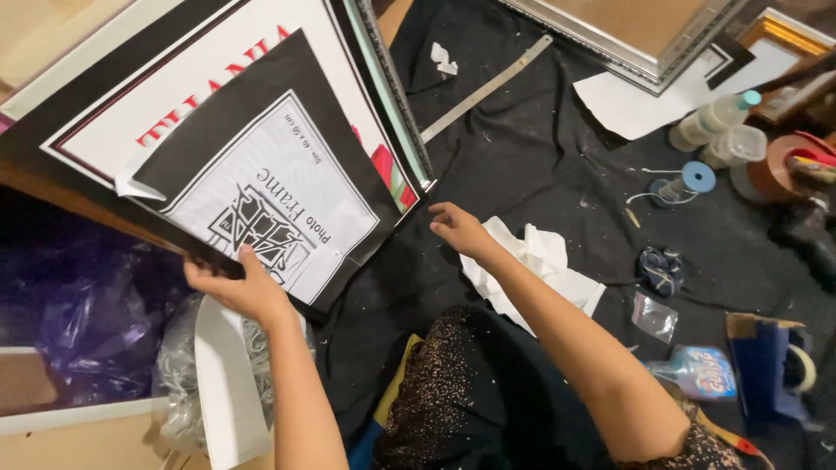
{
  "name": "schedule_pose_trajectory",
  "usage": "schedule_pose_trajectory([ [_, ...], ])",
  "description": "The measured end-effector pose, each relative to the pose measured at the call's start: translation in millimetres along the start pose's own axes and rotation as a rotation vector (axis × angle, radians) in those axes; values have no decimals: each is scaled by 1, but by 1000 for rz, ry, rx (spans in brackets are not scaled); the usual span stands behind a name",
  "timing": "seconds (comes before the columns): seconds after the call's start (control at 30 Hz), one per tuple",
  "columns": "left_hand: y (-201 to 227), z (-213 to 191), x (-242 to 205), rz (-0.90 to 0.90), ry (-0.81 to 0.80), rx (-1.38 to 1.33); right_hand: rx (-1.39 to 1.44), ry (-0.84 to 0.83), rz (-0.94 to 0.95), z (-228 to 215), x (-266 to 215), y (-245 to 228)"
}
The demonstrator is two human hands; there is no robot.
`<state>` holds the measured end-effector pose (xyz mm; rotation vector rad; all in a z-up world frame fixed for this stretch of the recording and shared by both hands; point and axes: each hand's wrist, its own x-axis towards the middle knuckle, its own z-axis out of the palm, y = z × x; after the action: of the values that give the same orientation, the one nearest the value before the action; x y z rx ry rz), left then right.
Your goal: The person is cleaning a workspace by moving picture frames and tools, brushing away dust, and wiping the surface with a cloth.
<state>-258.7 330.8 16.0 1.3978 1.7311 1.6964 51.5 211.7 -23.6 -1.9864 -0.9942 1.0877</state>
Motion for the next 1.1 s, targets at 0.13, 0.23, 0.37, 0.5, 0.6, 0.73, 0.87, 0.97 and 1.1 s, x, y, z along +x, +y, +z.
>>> schedule_pose_trajectory([
  [0.13,40,8,-39,187,123,89,-52,-5,24,-51,-39,26],
  [0.23,76,50,-119,216,35,105,-100,55,100,-87,-58,67],
  [0.37,89,107,-276,378,-528,238,-128,198,211,-114,-67,156],
  [0.5,78,115,-356,640,-1432,419,-300,271,234,-117,-103,219],
  [0.6,58,137,-352,480,-1507,726,-397,518,641,-101,-144,242],
  [0.73,32,166,-332,176,-1222,773,-130,698,785,-55,-151,266],
  [0.87,14,170,-338,-74,-1452,734,144,545,519,-29,-143,231],
  [0.97,24,160,-338,48,-1551,635,279,460,395,-23,-137,214],
  [1.1,55,156,-335,375,-1489,611,199,493,316,-31,-131,223],
])
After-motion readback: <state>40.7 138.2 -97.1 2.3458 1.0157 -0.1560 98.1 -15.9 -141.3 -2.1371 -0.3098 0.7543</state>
